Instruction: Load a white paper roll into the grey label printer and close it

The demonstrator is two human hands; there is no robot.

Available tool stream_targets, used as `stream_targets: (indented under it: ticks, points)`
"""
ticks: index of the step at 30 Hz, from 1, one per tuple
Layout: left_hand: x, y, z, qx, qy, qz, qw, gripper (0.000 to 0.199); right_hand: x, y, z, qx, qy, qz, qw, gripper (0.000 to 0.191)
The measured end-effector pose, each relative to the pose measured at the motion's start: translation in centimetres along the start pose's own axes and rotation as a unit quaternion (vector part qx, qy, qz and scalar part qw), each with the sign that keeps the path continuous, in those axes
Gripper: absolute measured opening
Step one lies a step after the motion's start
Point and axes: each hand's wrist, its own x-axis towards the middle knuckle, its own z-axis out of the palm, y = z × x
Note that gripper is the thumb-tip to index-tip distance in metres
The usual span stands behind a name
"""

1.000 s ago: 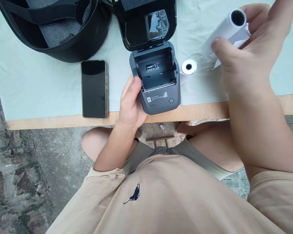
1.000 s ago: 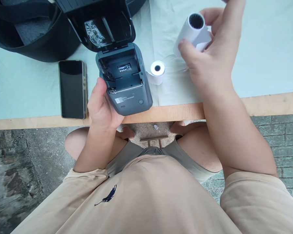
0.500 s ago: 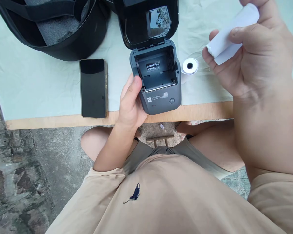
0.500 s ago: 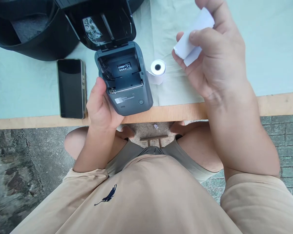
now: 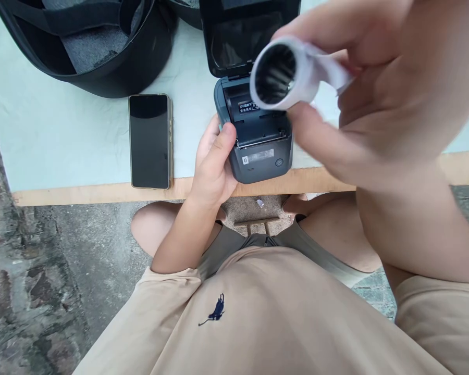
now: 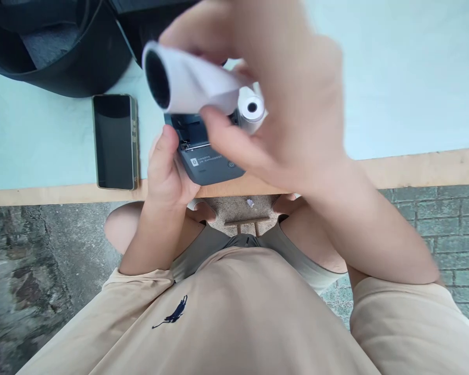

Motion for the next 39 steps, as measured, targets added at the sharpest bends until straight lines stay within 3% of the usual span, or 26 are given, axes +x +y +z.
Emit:
stream_targets:
  ticks: [2,5,8,15,21,29,33,39]
  points:
    - [-0.1,0.1,0.2,0.019,0.013,0.004,1.000,0.033,-0.1,-0.5,0.6,-0.070,-0.041,-0.019,0.997,0.038]
    - [-0.1,0.2,0.3,0.000,0.001,0.006,1.000,0.028,-0.3,-0.6,1.1,-0.179,-0.048,-0.078,0.980,0.045]
    - [-0.1,0.2,0.3,-0.027,-0.020,0.007,0.999,0.024,-0.4,-0.5,1.3,-0.220,-0.050,-0.119,0.967,0.048]
    - [-0.1,0.1,0.1,0.021,-0.013,0.004,1.000,0.029,0.0,0.0,1.6,-0.309,-0.086,-0.045,0.946,0.043]
    - [0.0,0.0,0.1,0.034,-0.012,0.011,0.999,0.032,0.2,0.0,1.9,-0.264,-0.056,-0.047,0.962,0.015]
    - [0.1,0.2,0.1,0.005,-0.008,-0.003,1.000,0.031,-0.6,0.8,2.5,-0.216,-0.036,-0.132,0.967,0.011]
    - [0.1,0.3,-0.2,-0.036,-0.043,-0.009,0.998,0.029,-1.0,1.3,2.8,-0.167,-0.019,-0.201,0.965,0.004]
    - [-0.2,0.5,-0.2,-0.010,-0.046,0.009,0.999,0.018,-1.0,2.0,3.5,-0.130,0.012,-0.247,0.960,0.011]
